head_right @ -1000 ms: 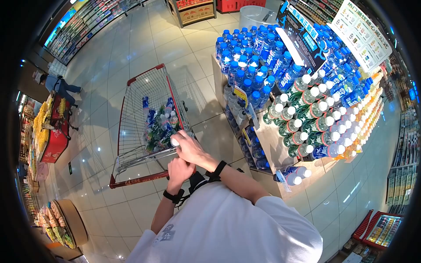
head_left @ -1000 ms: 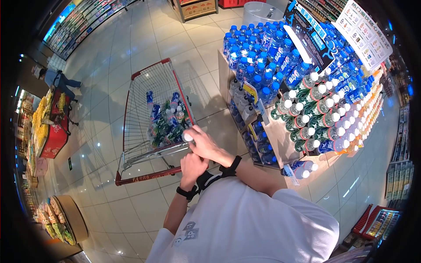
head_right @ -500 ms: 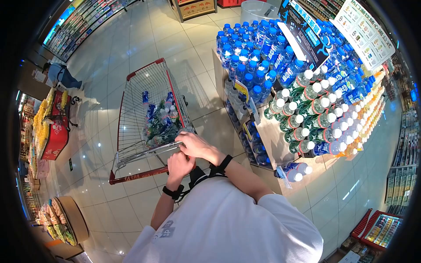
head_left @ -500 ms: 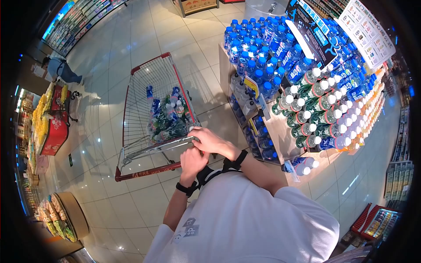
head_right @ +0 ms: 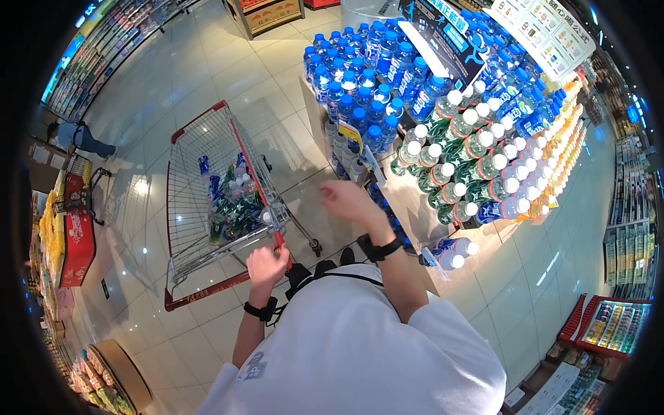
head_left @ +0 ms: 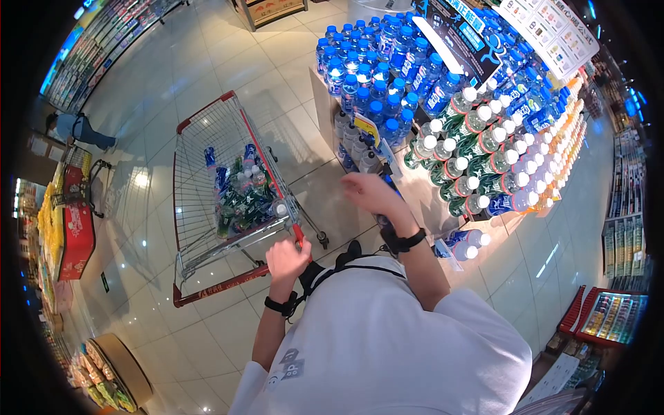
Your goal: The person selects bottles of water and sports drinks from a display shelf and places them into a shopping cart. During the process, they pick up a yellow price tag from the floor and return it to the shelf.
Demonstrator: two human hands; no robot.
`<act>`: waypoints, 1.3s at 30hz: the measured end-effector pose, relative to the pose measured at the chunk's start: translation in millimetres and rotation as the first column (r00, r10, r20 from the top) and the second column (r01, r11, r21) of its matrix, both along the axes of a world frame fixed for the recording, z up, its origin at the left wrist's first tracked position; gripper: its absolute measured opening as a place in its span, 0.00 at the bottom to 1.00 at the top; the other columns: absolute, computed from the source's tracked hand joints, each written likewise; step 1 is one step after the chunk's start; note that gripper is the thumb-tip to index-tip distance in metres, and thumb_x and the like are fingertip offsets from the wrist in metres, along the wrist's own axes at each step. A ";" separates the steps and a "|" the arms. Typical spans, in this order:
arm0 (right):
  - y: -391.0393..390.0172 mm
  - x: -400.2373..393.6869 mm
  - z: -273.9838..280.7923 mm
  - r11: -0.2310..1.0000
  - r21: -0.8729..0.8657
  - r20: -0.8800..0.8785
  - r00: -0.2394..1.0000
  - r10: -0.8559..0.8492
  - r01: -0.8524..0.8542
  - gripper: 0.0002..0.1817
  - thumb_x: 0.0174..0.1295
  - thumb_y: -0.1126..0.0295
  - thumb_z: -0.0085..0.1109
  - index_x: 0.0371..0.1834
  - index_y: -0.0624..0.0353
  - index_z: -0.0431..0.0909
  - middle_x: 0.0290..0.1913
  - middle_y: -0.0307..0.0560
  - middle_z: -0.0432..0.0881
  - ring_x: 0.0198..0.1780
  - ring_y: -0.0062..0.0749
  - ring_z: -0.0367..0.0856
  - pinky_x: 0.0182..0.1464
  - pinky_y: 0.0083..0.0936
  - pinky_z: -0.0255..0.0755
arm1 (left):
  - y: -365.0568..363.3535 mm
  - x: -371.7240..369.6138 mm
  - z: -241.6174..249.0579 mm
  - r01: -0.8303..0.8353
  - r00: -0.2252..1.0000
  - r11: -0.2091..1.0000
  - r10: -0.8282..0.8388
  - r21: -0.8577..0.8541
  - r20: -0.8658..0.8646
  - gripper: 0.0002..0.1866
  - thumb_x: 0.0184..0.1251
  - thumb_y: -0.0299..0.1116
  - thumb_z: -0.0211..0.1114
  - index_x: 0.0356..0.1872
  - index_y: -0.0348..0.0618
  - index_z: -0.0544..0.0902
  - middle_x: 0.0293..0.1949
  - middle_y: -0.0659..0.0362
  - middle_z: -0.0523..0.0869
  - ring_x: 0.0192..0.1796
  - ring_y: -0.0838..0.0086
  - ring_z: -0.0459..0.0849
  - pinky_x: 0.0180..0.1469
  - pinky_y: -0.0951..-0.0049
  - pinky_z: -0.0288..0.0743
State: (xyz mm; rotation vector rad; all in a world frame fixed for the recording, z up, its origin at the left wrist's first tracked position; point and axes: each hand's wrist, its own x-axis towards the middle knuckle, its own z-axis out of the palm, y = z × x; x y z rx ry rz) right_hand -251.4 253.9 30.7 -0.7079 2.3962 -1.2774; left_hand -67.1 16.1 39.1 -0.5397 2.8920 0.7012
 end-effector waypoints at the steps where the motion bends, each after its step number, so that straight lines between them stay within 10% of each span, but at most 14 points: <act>1: 13.2 -3.2 9.9 1.000 0.001 0.001 1.000 -0.005 0.005 0.19 0.67 0.66 0.70 0.59 0.62 0.85 0.48 0.58 0.92 0.49 0.53 0.91 0.53 0.43 0.84 | -0.3 0.4 -0.8 0.005 1.000 1.000 -0.005 0.001 0.001 0.21 0.70 0.51 0.66 0.35 0.41 0.92 0.27 0.43 0.90 0.36 0.43 0.91 0.43 0.47 0.84; 6: 78.5 -24.9 20.8 0.911 0.038 -0.197 0.897 -0.396 0.411 0.21 0.65 0.67 0.70 0.61 0.61 0.84 0.54 0.60 0.90 0.56 0.53 0.89 0.58 0.43 0.82 | -2.7 1.6 -12.1 -0.006 1.000 1.000 0.005 -0.014 -0.007 0.21 0.70 0.52 0.65 0.38 0.44 0.94 0.25 0.42 0.88 0.35 0.42 0.90 0.43 0.47 0.84; 12: 117.9 -45.4 48.8 0.751 0.190 -0.519 0.714 -0.470 0.632 0.25 0.63 0.68 0.71 0.64 0.58 0.82 0.61 0.59 0.83 0.61 0.61 0.85 0.62 0.49 0.80 | -2.6 2.2 -9.1 -0.001 0.999 1.000 0.000 -0.010 -0.036 0.21 0.70 0.52 0.65 0.39 0.43 0.94 0.26 0.41 0.88 0.35 0.42 0.91 0.43 0.46 0.84; 24: 140.1 -88.1 -26.4 0.687 0.370 -0.461 0.766 -0.448 0.625 0.34 0.63 0.72 0.67 0.76 0.47 0.73 0.81 0.56 0.65 0.65 0.64 0.83 0.64 0.53 0.81 | 0.9 1.2 0.6 -0.013 0.999 1.000 0.013 0.007 -0.031 0.22 0.71 0.51 0.65 0.36 0.40 0.92 0.27 0.41 0.89 0.36 0.42 0.91 0.43 0.47 0.84; 39: 141.5 -60.0 -42.7 0.670 0.313 -0.450 0.726 -0.520 0.673 0.15 0.62 0.75 0.68 0.49 0.49 0.76 0.61 0.51 0.74 0.54 0.60 0.87 0.52 0.55 0.82 | -1.2 1.2 -5.5 0.000 1.000 1.000 0.000 -0.008 -0.028 0.22 0.70 0.52 0.65 0.36 0.41 0.93 0.26 0.41 0.88 0.35 0.42 0.90 0.43 0.47 0.83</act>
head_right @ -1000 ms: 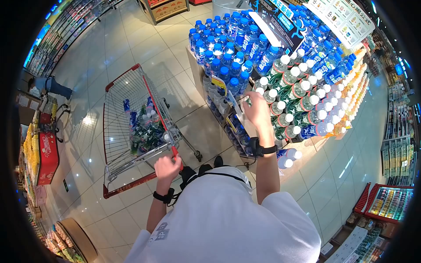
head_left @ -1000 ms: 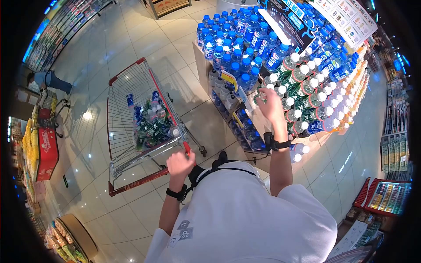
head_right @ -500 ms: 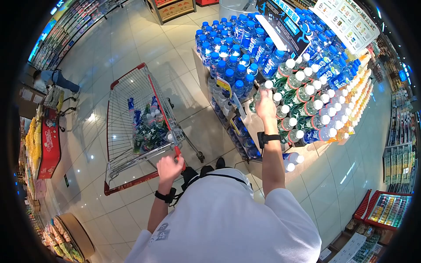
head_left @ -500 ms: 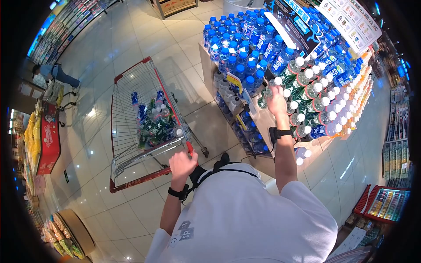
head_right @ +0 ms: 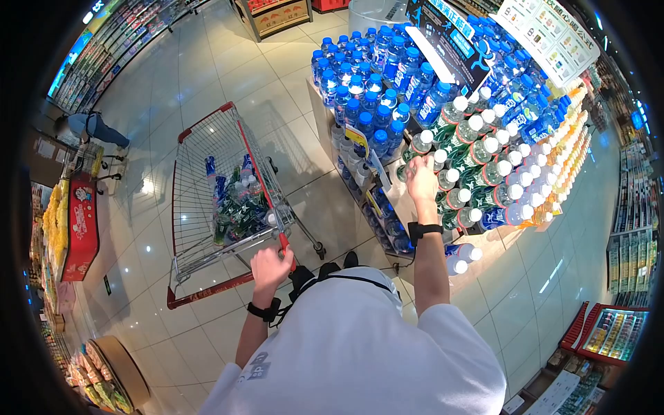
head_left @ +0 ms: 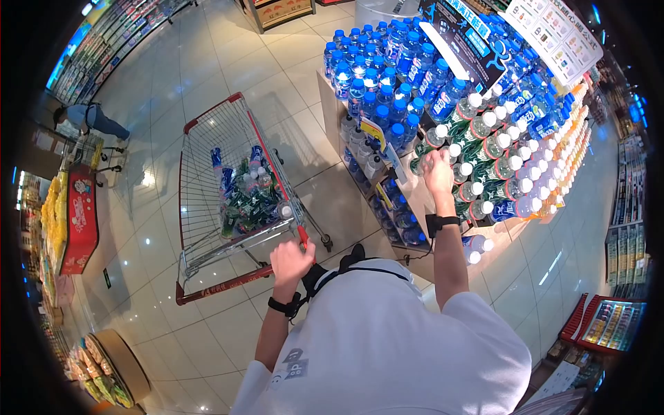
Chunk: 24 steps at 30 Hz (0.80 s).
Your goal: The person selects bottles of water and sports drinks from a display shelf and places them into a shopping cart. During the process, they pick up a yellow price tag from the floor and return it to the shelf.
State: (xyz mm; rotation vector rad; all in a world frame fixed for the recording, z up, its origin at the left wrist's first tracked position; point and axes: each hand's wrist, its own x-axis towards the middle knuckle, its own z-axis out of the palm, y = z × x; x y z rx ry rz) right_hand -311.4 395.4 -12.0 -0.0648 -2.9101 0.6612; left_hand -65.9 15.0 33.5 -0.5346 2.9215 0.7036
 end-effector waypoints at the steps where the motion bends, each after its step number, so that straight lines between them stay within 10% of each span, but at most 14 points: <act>1: -0.4 4.0 1.5 1.000 -0.010 -0.003 1.000 -0.021 0.021 0.14 0.63 0.75 0.68 0.48 0.49 0.76 0.60 0.50 0.74 0.53 0.60 0.87 0.51 0.55 0.82 | -0.2 0.1 -0.7 -0.003 1.000 1.000 0.003 0.001 -0.002 0.22 0.70 0.52 0.65 0.36 0.41 0.93 0.26 0.41 0.88 0.35 0.42 0.90 0.43 0.47 0.83; 24: -4.0 63.8 49.2 0.999 0.037 0.217 0.976 0.006 -0.014 0.15 0.49 0.71 0.72 0.42 0.60 0.87 0.45 0.59 0.90 0.47 0.62 0.90 0.53 0.52 0.83 | 0.6 0.5 1.4 -0.002 1.000 1.000 0.002 -0.004 0.005 0.23 0.70 0.52 0.66 0.35 0.39 0.92 0.28 0.39 0.89 0.36 0.40 0.90 0.43 0.45 0.84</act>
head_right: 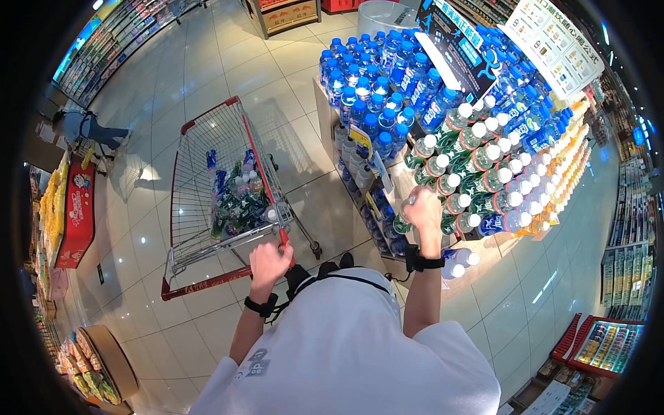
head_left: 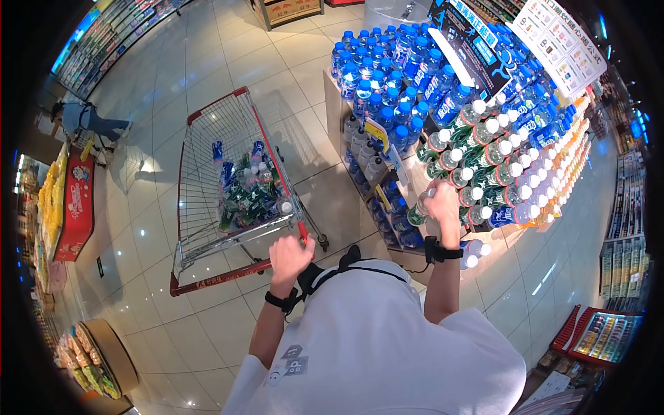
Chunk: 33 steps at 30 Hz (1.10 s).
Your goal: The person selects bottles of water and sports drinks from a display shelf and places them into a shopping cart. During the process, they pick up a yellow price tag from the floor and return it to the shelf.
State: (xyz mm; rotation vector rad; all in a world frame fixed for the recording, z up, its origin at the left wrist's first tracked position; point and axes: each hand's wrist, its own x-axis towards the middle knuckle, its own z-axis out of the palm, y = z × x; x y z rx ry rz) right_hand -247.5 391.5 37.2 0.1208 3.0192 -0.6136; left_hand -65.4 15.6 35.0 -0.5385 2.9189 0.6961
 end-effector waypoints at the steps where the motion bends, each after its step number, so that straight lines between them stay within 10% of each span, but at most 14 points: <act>1: -3.0 5.2 9.2 0.995 -0.019 -0.023 0.995 0.094 -0.094 0.15 0.49 0.71 0.72 0.41 0.60 0.87 0.42 0.59 0.90 0.46 0.62 0.90 0.52 0.51 0.83 | 0.3 0.0 0.8 0.000 1.000 1.000 0.000 0.002 0.003 0.23 0.70 0.52 0.66 0.35 0.39 0.92 0.28 0.39 0.89 0.36 0.40 0.90 0.43 0.45 0.84; 17: -156.8 27.0 87.4 0.723 -0.219 -0.092 0.751 0.654 -0.656 0.19 0.55 0.67 0.76 0.47 0.54 0.79 0.49 0.50 0.81 0.49 0.57 0.86 0.50 0.48 0.80 | -0.1 -0.5 1.8 0.002 1.000 1.000 -0.002 -0.006 0.006 0.25 0.71 0.53 0.65 0.33 0.37 0.91 0.27 0.39 0.89 0.36 0.40 0.91 0.44 0.45 0.84; 23: -224.2 43.2 98.5 0.467 -0.430 -0.465 0.633 0.618 -0.772 0.18 0.59 0.68 0.77 0.46 0.54 0.76 0.51 0.48 0.80 0.46 0.57 0.87 0.44 0.46 0.82 | -0.4 1.0 -1.9 -0.002 1.000 1.000 0.002 -0.012 0.008 0.25 0.71 0.54 0.65 0.32 0.38 0.91 0.27 0.39 0.89 0.37 0.41 0.92 0.46 0.45 0.85; 33: -285.8 90.9 13.6 0.568 -0.411 -0.161 0.670 0.725 -0.713 0.17 0.63 0.71 0.69 0.52 0.59 0.75 0.57 0.62 0.74 0.39 0.68 0.88 0.43 0.60 0.84 | -2.7 2.3 -14.9 -0.018 0.992 1.000 0.018 0.003 -0.128 0.25 0.66 0.50 0.68 0.40 0.30 0.87 0.28 0.38 0.90 0.35 0.40 0.91 0.42 0.43 0.85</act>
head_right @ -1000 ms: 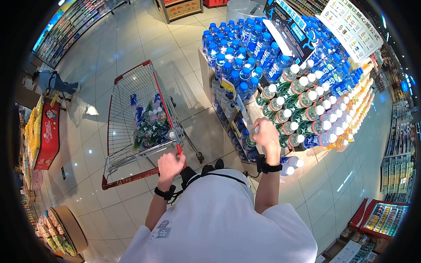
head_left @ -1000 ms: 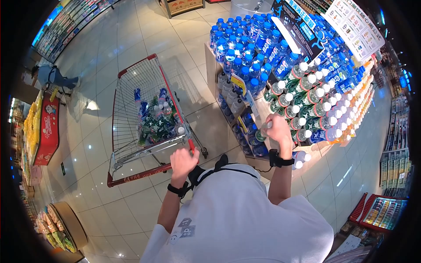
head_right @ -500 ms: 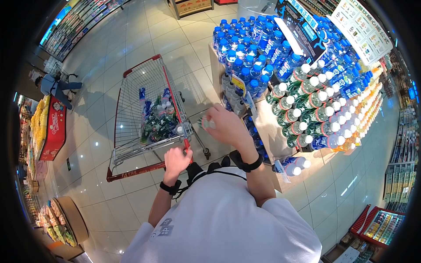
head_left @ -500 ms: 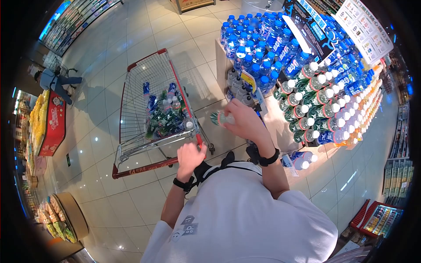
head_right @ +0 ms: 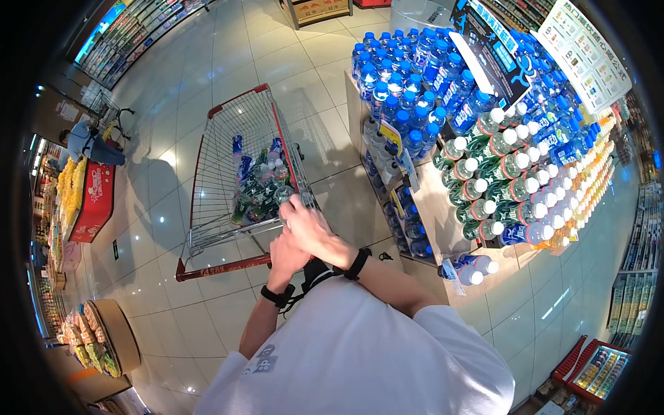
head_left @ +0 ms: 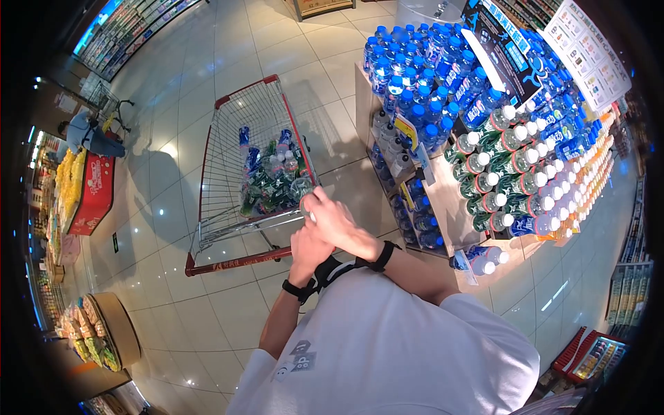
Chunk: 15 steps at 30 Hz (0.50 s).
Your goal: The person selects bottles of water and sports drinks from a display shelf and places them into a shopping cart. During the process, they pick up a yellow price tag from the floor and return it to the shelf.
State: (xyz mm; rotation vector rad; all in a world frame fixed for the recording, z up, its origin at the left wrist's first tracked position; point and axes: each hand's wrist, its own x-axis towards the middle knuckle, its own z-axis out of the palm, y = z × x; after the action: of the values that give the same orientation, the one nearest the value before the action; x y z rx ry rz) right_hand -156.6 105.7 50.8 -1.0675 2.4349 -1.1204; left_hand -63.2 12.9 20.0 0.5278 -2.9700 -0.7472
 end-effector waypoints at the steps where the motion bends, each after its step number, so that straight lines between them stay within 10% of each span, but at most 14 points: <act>1: -0.3 -3.3 1.5 1.000 0.000 -0.001 1.000 0.008 -0.008 0.17 0.63 0.71 0.69 0.52 0.59 0.75 0.57 0.62 0.74 0.39 0.68 0.88 0.43 0.60 0.84 | 0.3 -2.4 6.2 0.023 0.998 1.000 -0.023 0.007 0.064 0.26 0.65 0.50 0.69 0.41 0.29 0.86 0.29 0.38 0.90 0.34 0.40 0.91 0.42 0.44 0.85; 15: -28.7 -22.0 -27.4 0.991 0.109 0.104 0.990 -0.094 0.083 0.19 0.60 0.72 0.71 0.51 0.58 0.75 0.59 0.64 0.78 0.49 0.71 0.87 0.51 0.62 0.82 | -1.2 -2.4 1.5 0.004 0.996 0.999 -0.008 0.047 0.090 0.22 0.63 0.50 0.69 0.26 0.37 0.90 0.26 0.39 0.89 0.32 0.41 0.90 0.39 0.44 0.84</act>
State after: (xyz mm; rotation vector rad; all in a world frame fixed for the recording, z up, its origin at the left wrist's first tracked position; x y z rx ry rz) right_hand -178.6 77.0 23.4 -0.8519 2.4459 -1.0361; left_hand -65.5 11.7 21.5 0.5706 -3.0447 -0.8169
